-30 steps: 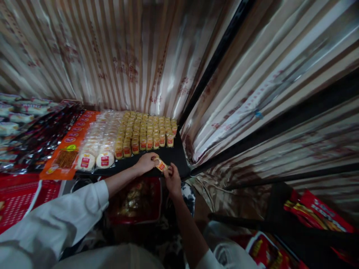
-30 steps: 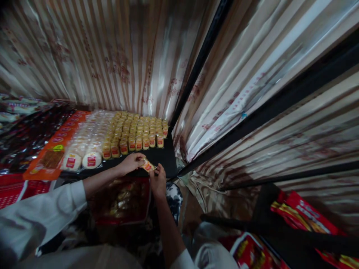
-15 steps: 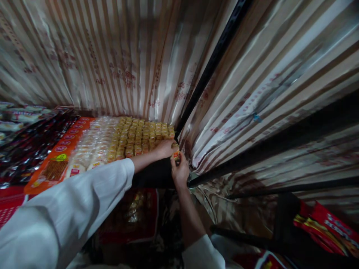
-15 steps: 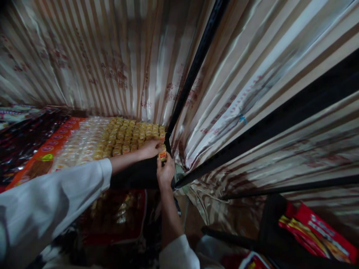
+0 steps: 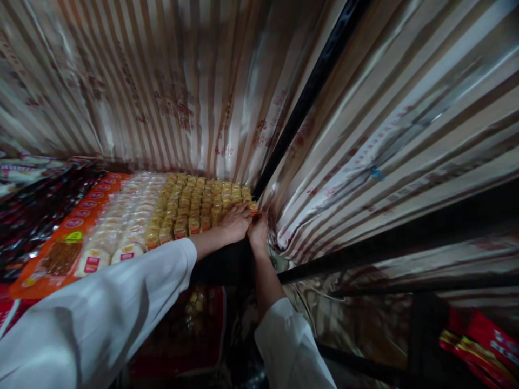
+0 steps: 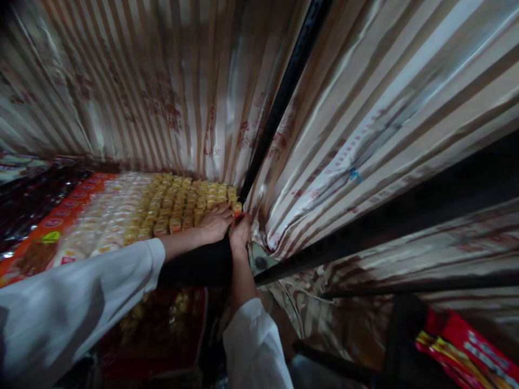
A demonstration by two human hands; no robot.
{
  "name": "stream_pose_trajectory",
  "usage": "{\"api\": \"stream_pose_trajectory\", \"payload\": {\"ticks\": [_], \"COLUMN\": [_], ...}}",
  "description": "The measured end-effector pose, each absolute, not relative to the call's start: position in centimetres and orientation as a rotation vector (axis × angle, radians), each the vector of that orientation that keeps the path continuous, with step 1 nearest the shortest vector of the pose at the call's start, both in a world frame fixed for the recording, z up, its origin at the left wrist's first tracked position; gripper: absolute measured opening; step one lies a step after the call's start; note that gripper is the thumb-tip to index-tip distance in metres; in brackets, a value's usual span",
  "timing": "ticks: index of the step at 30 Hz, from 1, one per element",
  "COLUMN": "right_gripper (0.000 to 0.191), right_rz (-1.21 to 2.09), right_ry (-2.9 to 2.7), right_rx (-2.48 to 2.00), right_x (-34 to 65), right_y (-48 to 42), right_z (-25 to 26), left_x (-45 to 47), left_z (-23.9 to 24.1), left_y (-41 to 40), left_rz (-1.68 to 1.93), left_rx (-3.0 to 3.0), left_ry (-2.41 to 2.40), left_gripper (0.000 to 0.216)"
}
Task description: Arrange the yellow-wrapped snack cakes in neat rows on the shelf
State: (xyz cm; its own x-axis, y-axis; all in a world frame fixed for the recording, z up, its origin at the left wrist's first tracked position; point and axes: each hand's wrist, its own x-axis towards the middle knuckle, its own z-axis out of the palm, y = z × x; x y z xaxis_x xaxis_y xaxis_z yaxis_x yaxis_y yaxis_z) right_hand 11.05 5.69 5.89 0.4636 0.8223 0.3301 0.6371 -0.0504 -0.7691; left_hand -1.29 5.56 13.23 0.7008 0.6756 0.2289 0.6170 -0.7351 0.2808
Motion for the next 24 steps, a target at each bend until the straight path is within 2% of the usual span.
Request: {"api": "stream_pose_trajectory", "payload": {"ticks": [8, 24], "right_gripper": [0.025, 0.026], "right_rz": [0.312, 0.299], "right_ry": [-1.266, -1.297], "right_rx": [-1.757, -1.576], "right_x": [11.0, 11.1], "right_y": [7.4, 7.5], "right_z": [4.9, 4.2], "left_x": [-2.0, -1.8], "left_z": [12.0, 9.3], "left_y": [6.2, 5.9], "left_rz": [0.327, 0.329], "left_rx": [2.859, 2.895], "left_ry": [1.057, 1.079], "left_gripper": [0.037, 0.045]}}
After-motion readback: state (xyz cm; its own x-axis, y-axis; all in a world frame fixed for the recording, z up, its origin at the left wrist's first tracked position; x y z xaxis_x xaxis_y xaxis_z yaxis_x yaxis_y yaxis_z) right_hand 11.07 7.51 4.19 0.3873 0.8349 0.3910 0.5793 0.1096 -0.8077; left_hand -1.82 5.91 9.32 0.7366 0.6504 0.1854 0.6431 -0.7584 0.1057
